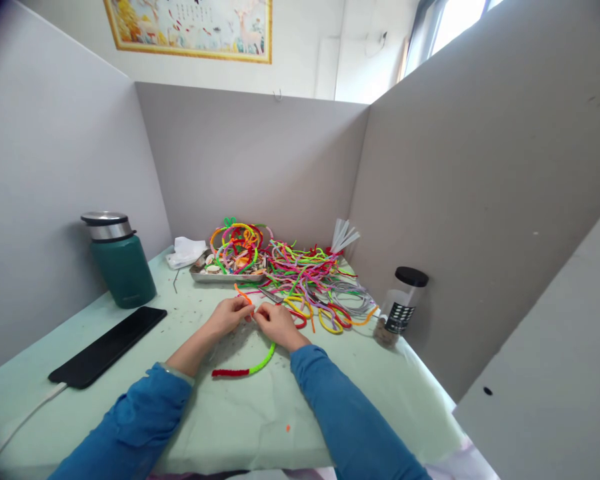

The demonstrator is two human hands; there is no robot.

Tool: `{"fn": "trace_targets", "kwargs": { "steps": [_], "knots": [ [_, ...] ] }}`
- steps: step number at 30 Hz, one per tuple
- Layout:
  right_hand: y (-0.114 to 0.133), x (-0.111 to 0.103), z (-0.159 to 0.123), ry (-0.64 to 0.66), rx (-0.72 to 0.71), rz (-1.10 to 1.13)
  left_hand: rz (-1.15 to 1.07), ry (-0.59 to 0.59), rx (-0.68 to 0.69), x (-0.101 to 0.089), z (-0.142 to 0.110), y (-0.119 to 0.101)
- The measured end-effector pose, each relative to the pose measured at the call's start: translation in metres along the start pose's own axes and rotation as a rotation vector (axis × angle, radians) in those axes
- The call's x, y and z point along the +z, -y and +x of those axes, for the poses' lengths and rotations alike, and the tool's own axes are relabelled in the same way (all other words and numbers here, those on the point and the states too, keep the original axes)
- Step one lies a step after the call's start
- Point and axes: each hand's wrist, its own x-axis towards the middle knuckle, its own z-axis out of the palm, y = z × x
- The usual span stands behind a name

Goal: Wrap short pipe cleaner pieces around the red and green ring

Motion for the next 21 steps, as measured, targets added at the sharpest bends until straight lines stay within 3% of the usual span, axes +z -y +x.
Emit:
{"fn": "trace_targets", "kwargs": {
  "steps": [21],
  "knots": [
    [0.0002,-0.0001,0.0001,0.008,0.009,-0.009,0.069,0.018,0.016,-0.0007,0.0007,0.0001]
  ]
}}
